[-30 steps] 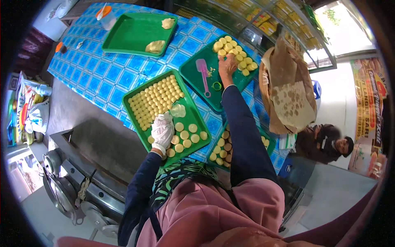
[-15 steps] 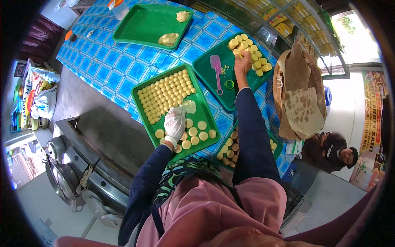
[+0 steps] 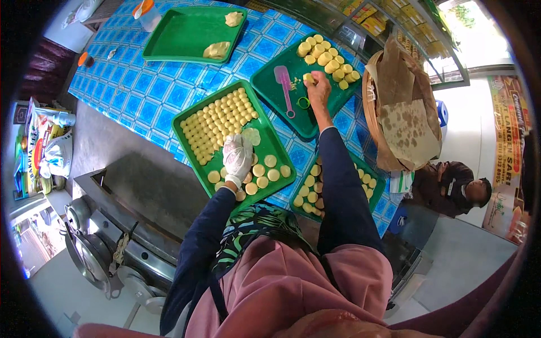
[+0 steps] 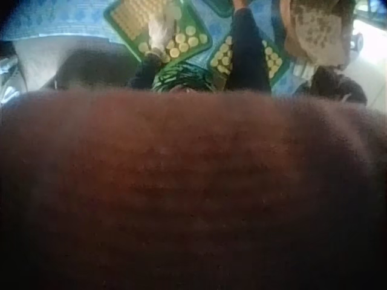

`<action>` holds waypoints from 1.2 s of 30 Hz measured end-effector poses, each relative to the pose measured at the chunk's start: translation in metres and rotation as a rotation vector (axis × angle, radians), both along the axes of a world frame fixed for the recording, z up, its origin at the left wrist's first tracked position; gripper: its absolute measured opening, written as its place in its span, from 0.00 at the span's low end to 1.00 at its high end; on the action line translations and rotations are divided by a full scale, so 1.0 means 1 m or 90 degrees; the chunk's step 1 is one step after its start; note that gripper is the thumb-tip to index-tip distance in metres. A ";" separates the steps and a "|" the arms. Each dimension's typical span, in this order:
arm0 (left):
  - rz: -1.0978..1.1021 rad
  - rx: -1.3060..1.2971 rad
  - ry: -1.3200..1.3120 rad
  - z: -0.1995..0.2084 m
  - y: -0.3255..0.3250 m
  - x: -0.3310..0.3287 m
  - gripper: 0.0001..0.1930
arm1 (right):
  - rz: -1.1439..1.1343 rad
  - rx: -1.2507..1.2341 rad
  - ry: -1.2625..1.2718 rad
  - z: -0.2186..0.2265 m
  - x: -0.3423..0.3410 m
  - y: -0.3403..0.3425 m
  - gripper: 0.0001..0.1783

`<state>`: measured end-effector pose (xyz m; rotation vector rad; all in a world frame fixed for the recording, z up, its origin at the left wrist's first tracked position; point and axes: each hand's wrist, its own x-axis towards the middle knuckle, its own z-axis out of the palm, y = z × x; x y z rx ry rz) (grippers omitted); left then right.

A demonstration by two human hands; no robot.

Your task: The person forms small dough balls by hand, flattens them, and places them onto a green plastic tray on a table.

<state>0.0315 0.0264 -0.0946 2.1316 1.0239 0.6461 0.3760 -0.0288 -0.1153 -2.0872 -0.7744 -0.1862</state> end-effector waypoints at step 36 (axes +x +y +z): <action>0.016 -0.224 -0.072 -0.008 0.009 -0.009 0.10 | 0.210 -0.222 -0.124 0.013 0.019 -0.004 0.22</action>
